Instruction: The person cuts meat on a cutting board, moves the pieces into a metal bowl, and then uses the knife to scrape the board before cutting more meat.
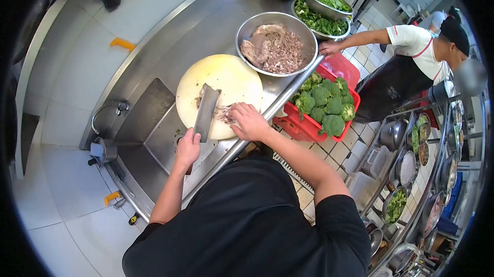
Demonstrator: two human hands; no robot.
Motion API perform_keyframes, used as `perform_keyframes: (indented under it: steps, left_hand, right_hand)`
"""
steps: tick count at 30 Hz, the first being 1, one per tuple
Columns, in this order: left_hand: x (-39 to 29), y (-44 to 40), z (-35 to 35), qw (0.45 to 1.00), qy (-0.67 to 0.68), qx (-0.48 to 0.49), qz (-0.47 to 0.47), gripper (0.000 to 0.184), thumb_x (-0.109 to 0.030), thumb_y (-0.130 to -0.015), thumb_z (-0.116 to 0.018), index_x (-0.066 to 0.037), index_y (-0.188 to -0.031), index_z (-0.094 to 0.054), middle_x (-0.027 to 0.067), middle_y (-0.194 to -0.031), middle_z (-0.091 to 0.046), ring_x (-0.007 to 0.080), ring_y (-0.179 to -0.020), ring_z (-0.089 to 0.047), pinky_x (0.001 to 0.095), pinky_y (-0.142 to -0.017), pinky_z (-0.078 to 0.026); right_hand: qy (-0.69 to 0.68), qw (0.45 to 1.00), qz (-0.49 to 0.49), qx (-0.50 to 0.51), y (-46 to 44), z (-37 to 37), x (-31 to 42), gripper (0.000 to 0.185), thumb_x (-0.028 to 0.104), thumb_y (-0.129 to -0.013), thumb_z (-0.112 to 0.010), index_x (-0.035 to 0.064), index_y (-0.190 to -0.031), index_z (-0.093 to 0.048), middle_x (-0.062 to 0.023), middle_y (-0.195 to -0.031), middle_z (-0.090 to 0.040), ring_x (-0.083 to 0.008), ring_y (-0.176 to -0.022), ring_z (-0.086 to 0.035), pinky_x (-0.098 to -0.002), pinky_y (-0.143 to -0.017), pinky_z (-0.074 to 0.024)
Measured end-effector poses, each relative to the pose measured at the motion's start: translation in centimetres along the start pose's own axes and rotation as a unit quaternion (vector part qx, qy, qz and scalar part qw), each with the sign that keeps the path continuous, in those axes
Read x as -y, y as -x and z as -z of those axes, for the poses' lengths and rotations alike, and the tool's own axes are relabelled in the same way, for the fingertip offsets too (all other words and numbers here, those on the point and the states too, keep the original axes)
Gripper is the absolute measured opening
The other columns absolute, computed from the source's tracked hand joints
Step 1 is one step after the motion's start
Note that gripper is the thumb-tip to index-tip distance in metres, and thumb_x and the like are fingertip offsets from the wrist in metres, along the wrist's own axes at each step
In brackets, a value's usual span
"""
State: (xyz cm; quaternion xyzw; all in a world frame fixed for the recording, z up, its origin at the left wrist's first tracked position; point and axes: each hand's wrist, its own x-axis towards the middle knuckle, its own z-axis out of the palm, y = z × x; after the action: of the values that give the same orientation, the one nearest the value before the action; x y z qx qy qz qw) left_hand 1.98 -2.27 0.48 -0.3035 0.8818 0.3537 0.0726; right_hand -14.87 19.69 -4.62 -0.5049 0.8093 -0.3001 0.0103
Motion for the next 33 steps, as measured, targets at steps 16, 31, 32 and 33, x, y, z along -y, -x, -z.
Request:
perform_keyframes:
  steps: [16,31,32,33]
  left_hand:
    - [-2.2,0.3,-2.6,0.997,-0.011,-0.073,0.028,0.027,-0.025,-0.105,-0.056,-0.004,-0.121,-0.060,0.0293,-0.099,-0.072,0.0515,-0.097,-0.068,0.0581,-0.084,-0.052]
    - [-4.5,2.6,-4.0,0.991,-0.077,-0.065,0.083,0.027,-0.025,-0.106,-0.052,-0.003,-0.120,-0.058,0.0328,-0.092,-0.071,0.0544,-0.092,-0.068,0.0632,-0.085,-0.051]
    - [-4.5,2.4,-4.1,0.992,-0.077,-0.062,0.082,0.027,-0.025,-0.106,-0.052,-0.003,-0.120,-0.057,0.0330,-0.092,-0.071,0.0544,-0.092,-0.068,0.0633,-0.085,-0.051]
    - [-4.4,2.5,-4.1,0.992,-0.078,-0.057,0.083,0.027,-0.026,-0.106,-0.052,-0.003,-0.120,-0.057,0.0332,-0.091,-0.071,0.0544,-0.092,-0.068,0.0634,-0.085,-0.051]
  right_hand:
    - [0.124,0.968,-0.023,0.215,-5.1,-1.9,-2.4,0.084,0.067,-0.080,-0.075,0.0013,-0.131,-0.062,-0.0165,-0.129,-0.058,-0.0330,-0.123,-0.055,-0.0480,-0.107,-0.0423]
    - [0.076,0.986,0.047,0.143,-3.8,-4.4,-4.1,0.063,0.048,-0.089,-0.075,-0.0012,-0.125,-0.060,-0.0167,-0.117,-0.059,-0.0338,-0.115,-0.057,-0.0479,-0.097,-0.0472]
    - [0.084,0.987,0.036,0.131,-3.5,-5.0,-3.9,0.062,0.049,-0.090,-0.074,-0.0013,-0.124,-0.060,-0.0165,-0.116,-0.058,-0.0336,-0.113,-0.057,-0.0478,-0.096,-0.0473]
    - [0.091,0.988,0.024,0.121,-3.3,-5.0,-3.3,0.061,0.049,-0.091,-0.073,-0.0014,-0.124,-0.060,-0.0163,-0.115,-0.058,-0.0335,-0.112,-0.057,-0.0476,-0.095,-0.0473]
